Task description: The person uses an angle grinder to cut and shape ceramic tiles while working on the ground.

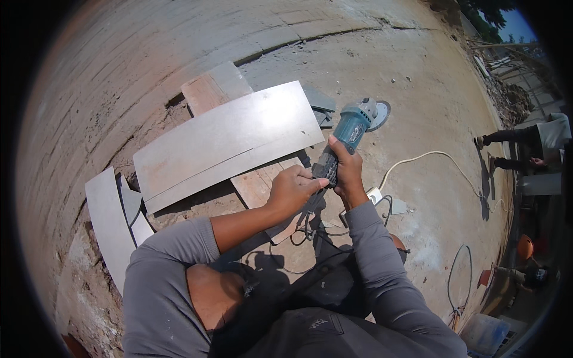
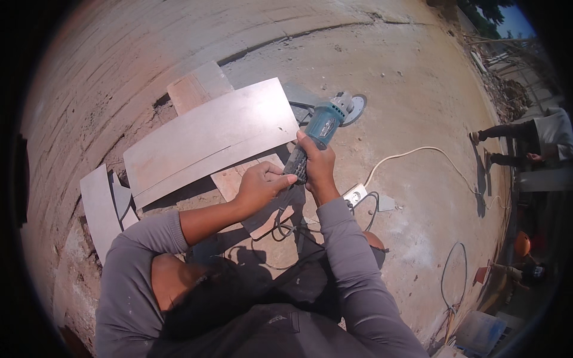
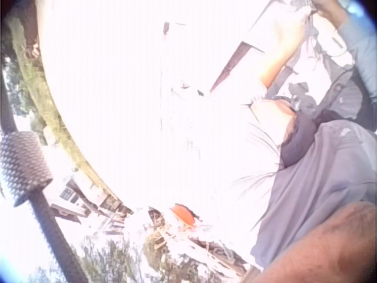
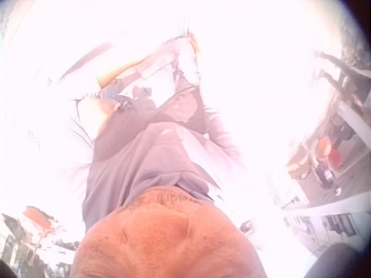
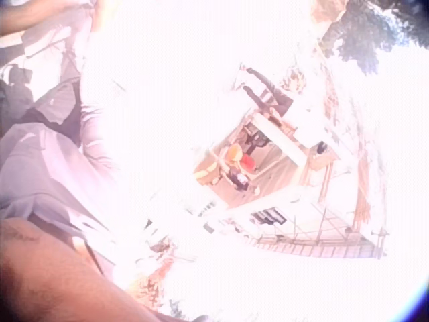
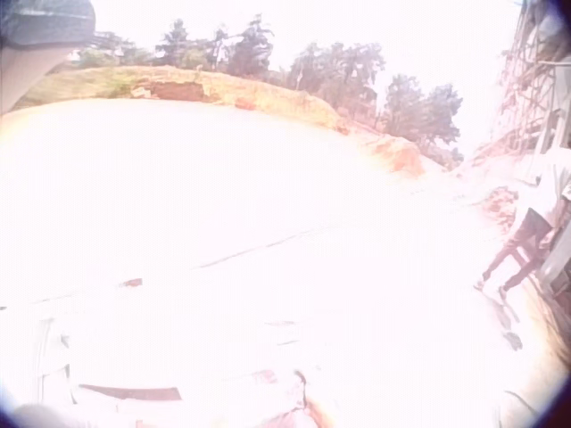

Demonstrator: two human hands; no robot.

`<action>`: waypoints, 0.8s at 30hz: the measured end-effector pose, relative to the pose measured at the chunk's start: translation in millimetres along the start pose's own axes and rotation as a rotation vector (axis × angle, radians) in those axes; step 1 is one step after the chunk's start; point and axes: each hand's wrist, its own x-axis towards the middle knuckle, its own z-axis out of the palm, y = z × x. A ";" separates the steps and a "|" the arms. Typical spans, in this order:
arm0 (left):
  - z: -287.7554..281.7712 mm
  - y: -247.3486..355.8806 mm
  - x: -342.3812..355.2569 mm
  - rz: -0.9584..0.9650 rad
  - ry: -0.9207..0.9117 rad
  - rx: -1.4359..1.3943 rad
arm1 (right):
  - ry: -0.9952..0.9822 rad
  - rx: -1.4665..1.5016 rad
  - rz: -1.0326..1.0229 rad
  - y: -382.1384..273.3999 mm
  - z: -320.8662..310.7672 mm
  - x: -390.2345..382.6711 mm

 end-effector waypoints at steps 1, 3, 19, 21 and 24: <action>1.4 -1.6 1.2 0.015 0.017 0.049 | -0.003 0.011 0.022 0.9 0.0 -0.7; 2.7 -2.7 0.9 0.049 0.059 0.100 | -0.024 0.011 0.028 0.0 -1.4 -1.1; -275.3 -66.1 -4.3 -0.068 1.060 0.780 | -0.040 -0.095 0.094 -4.1 -31.2 7.1; -324.5 -96.8 -40.2 -0.268 1.246 0.931 | -0.021 -0.134 0.092 -3.4 -35.9 7.4; -354.5 -138.3 -79.6 -0.504 1.238 0.783 | -0.043 -0.209 0.093 -5.6 -41.4 4.7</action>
